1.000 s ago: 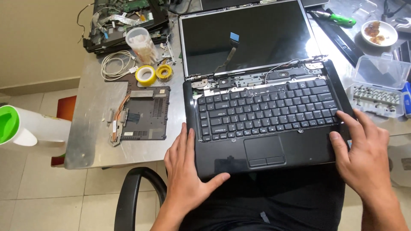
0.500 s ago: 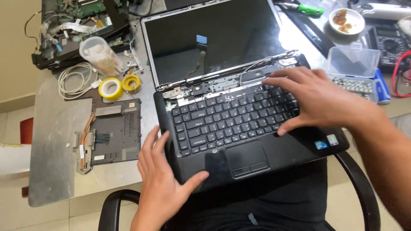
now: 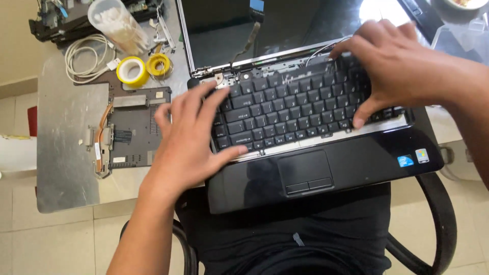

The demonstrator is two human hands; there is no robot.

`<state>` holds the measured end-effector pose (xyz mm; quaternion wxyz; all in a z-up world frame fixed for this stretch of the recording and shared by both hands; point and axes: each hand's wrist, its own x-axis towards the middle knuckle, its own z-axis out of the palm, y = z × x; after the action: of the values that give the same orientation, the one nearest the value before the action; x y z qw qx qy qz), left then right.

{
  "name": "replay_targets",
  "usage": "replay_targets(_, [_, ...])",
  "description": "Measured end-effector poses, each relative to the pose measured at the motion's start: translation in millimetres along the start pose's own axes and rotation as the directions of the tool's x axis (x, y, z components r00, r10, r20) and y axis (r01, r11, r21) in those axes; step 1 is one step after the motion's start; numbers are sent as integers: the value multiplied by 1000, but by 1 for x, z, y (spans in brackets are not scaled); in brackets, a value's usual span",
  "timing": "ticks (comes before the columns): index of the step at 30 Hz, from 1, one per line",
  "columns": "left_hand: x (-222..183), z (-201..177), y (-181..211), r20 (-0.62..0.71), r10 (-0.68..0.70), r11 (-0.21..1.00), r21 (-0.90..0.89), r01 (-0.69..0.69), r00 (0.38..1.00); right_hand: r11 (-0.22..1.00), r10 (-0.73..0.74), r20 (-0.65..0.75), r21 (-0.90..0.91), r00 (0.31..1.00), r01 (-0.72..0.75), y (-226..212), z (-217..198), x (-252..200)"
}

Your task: Technician reinstalling a hard drive and a keyboard into a laptop chassis using a screwdriver.

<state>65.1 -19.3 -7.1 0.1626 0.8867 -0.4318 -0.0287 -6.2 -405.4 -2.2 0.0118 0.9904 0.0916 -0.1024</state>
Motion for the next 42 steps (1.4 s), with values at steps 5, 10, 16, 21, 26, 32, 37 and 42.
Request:
replay_targets(5, [1,-6,-1,-138,16,997,-75,-26,990,999,-47,-187,-26,981,43,-2,-6,-11])
replay_targets(10, [-3,-2,3,-109,65,986,-145,-81,992,996,-78,-205,16,976,83,0,4,-19])
replay_targets(16, [-7,10,11,-228,47,988,-136,-80,973,984,-146,-348,-150,926,99,-3,7,-33])
replay_targets(21, [-9,18,3,-393,100,973,-153,-173,914,983,-73,-425,-186,902,-8,-14,12,-59])
replay_targets(26, [-12,19,4,-454,144,939,-218,-267,879,991,-72,-505,-135,860,4,-14,20,-64])
replay_targets(32, [-13,13,10,-285,37,992,-108,-70,958,984,-156,-405,-147,901,105,1,20,-36])
replay_targets(37, [-12,11,5,-167,24,992,-120,-45,986,999,-54,-245,-6,968,54,4,20,-21])
replay_targets(42, [-11,14,-1,-210,94,990,-86,-115,973,989,-110,-336,-127,935,71,9,26,-27])
